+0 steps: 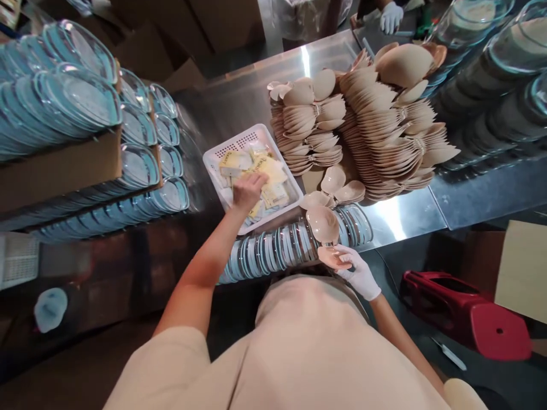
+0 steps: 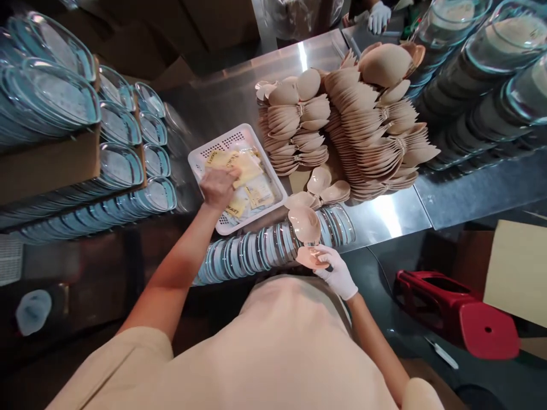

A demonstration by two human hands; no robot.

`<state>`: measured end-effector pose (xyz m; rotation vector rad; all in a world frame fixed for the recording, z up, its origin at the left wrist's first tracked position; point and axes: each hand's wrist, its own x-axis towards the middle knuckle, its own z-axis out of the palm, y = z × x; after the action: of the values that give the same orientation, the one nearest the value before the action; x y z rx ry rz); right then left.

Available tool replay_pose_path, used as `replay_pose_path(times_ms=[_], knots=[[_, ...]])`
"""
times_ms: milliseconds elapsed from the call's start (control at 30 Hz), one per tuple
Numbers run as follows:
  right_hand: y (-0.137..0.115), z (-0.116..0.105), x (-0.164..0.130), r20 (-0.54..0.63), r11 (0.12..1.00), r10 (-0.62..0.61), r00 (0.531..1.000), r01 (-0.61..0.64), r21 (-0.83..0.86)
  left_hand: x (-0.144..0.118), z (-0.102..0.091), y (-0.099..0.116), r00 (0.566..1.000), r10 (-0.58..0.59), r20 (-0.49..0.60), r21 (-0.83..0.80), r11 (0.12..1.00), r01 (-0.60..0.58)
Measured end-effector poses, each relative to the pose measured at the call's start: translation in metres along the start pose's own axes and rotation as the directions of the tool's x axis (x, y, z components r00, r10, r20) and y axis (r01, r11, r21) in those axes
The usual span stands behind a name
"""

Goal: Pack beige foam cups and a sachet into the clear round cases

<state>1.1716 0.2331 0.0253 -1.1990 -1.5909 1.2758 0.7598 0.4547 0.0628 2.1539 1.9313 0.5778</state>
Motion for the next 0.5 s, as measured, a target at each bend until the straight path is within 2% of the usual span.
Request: replay_pose_path(times_ms=[67,133,200,267,333,367,433,500], knots=[[0.001,-0.001,0.000,0.006,1.000,0.008,1.000,-0.008,-0.013,-0.011,0.015,0.009,0.967,-0.096,0.235,0.022,0.995,0.093],[0.001,-0.002,-0.001,0.007,1.000,0.000,1.000,0.000,-0.021,-0.025,0.030,0.014,0.919,-0.135,0.371,0.004,0.990,0.144],[0.001,-0.003,-0.001,0.005,1.000,-0.001,1.000,0.002,-0.027,-0.037,0.037,0.013,0.902,-0.155,0.403,-0.006,0.985,0.172],[0.000,-0.003,-0.002,-0.001,0.999,0.009,1.000,-0.010,-0.036,-0.047,0.038,0.014,0.923,-0.195,0.331,-0.058,0.972,0.226],[0.001,-0.003,-0.003,-0.007,0.999,0.018,1.000,-0.019,-0.043,-0.052,0.039,0.027,0.944,-0.229,0.237,-0.275,0.917,0.291],[0.001,-0.003,-0.004,-0.010,0.999,0.024,1.000,-0.024,-0.041,-0.053,0.042,0.038,0.949,-0.220,0.226,-0.413,0.860,0.298],[0.002,-0.003,-0.006,-0.012,0.998,0.049,0.999,-0.049,-0.028,-0.053,0.055,0.068,0.949,-0.107,0.298,-0.607,0.746,0.275],[0.002,-0.004,-0.007,-0.008,0.996,0.090,0.996,-0.091,-0.022,-0.049,0.072,0.099,0.900,0.057,0.432,-0.598,0.765,0.238]])
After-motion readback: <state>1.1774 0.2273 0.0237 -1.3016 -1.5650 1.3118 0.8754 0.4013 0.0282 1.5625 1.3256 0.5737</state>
